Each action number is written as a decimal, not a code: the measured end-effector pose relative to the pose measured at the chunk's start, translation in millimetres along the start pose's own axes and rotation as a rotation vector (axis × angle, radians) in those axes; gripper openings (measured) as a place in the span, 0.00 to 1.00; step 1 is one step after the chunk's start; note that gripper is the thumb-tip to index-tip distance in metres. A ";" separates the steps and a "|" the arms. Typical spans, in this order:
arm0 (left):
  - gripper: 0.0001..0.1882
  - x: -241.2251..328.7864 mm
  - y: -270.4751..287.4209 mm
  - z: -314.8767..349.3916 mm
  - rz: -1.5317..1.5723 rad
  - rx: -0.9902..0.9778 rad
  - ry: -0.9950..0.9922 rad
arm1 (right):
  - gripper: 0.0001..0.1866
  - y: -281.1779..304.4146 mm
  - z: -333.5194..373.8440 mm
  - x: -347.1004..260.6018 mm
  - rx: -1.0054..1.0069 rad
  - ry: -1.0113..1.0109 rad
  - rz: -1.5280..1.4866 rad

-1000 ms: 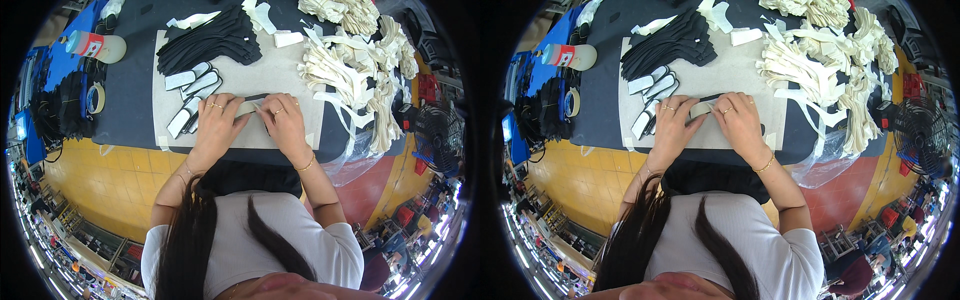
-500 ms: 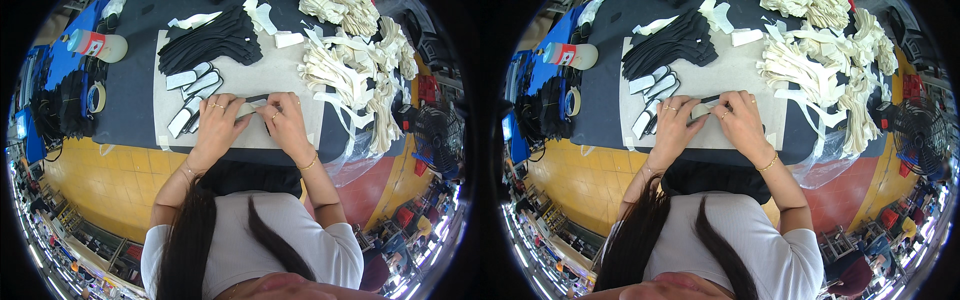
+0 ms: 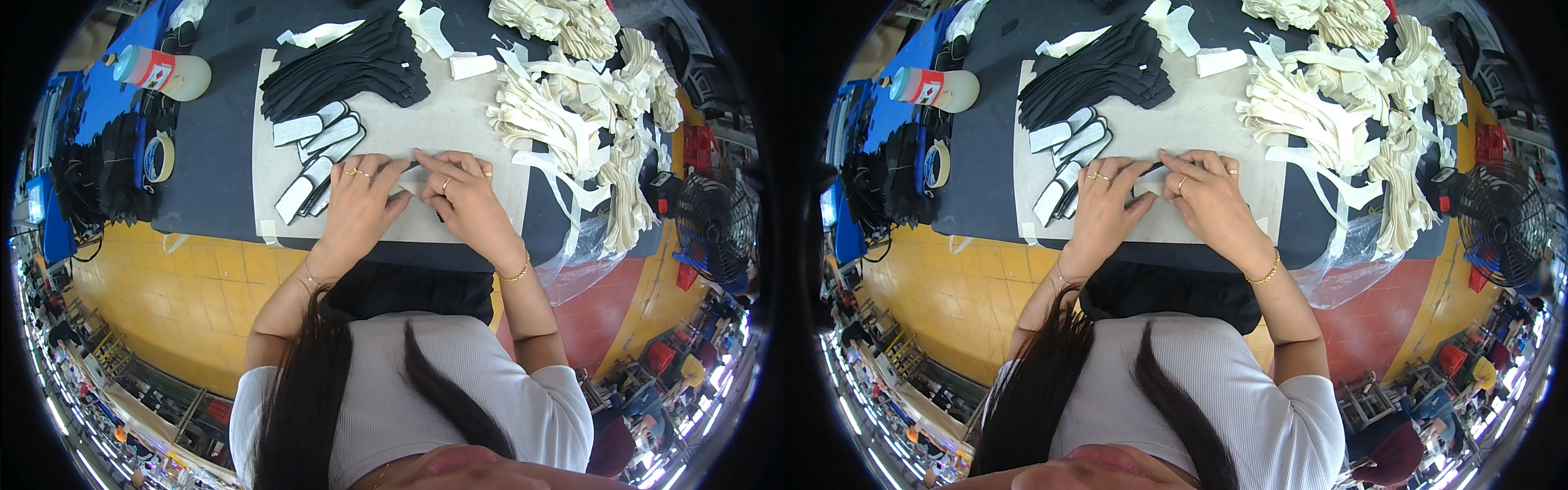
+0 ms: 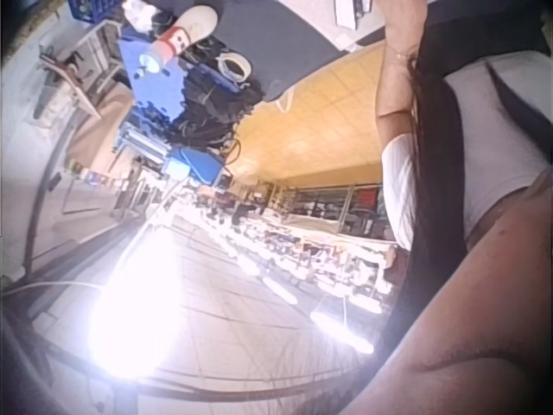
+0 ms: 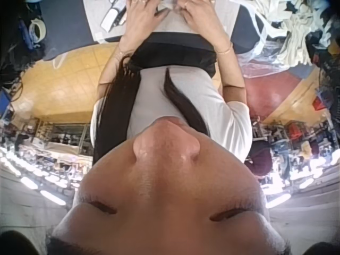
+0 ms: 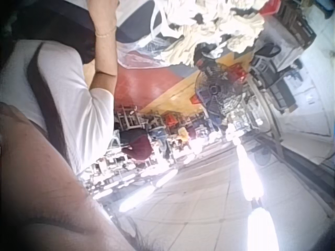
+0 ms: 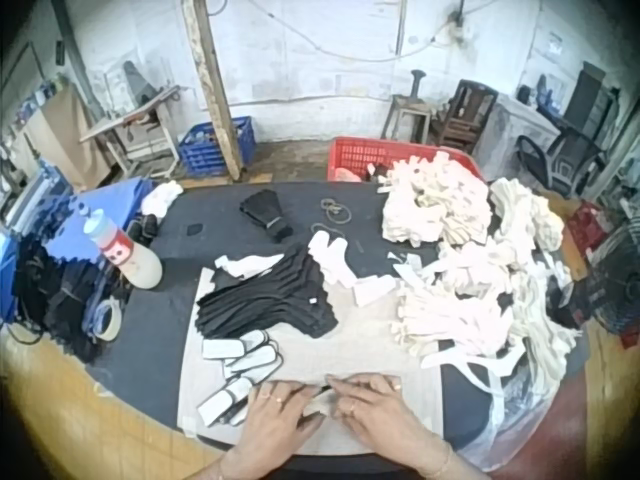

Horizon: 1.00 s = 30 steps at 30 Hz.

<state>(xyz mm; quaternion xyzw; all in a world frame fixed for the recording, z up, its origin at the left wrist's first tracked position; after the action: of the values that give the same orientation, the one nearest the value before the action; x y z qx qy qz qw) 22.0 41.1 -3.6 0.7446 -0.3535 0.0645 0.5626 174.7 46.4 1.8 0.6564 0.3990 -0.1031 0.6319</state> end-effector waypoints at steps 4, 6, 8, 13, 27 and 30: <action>0.24 3.2 -1.1 1.0 0.036 -0.057 -0.024 | 0.05 0.9 0.9 -1.5 -0.056 -0.047 -0.008; 0.24 2.9 -0.8 0.4 0.034 -0.075 -0.028 | 0.05 3.1 0.3 -3.8 -0.052 -0.070 -0.050; 0.23 2.3 -0.4 -0.2 0.044 -0.095 -0.021 | 0.05 9.7 1.3 -7.2 -0.049 -0.091 -0.118; 0.17 2.5 1.4 -1.6 0.074 -0.072 0.006 | 0.05 46.3 14.9 2.2 0.001 -0.295 -0.415; 0.08 -51.0 85.3 40.7 0.388 0.355 0.585 | 0.08 10.5 -1.1 37.8 0.193 -0.636 -0.515; 0.06 -68.3 103.0 55.8 0.228 0.354 0.650 | 0.08 0.6 -9.0 26.6 0.155 -0.541 -0.319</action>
<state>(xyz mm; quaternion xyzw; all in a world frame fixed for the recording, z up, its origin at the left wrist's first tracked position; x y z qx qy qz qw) -107.2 10.8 24.2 0.7268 -0.2206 0.4194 0.4972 189.3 65.1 -13.2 0.5805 0.3052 -0.4019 0.6390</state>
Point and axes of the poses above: each hand's wrist, its own z-axis away from the middle knuckle, its own y-axis out of the back of the hand, x = y × z, the point moved 6 cm from there along -z, towards the middle knuckle, and after that the axes turned 7 degrees about x, right-handed, at the moved point
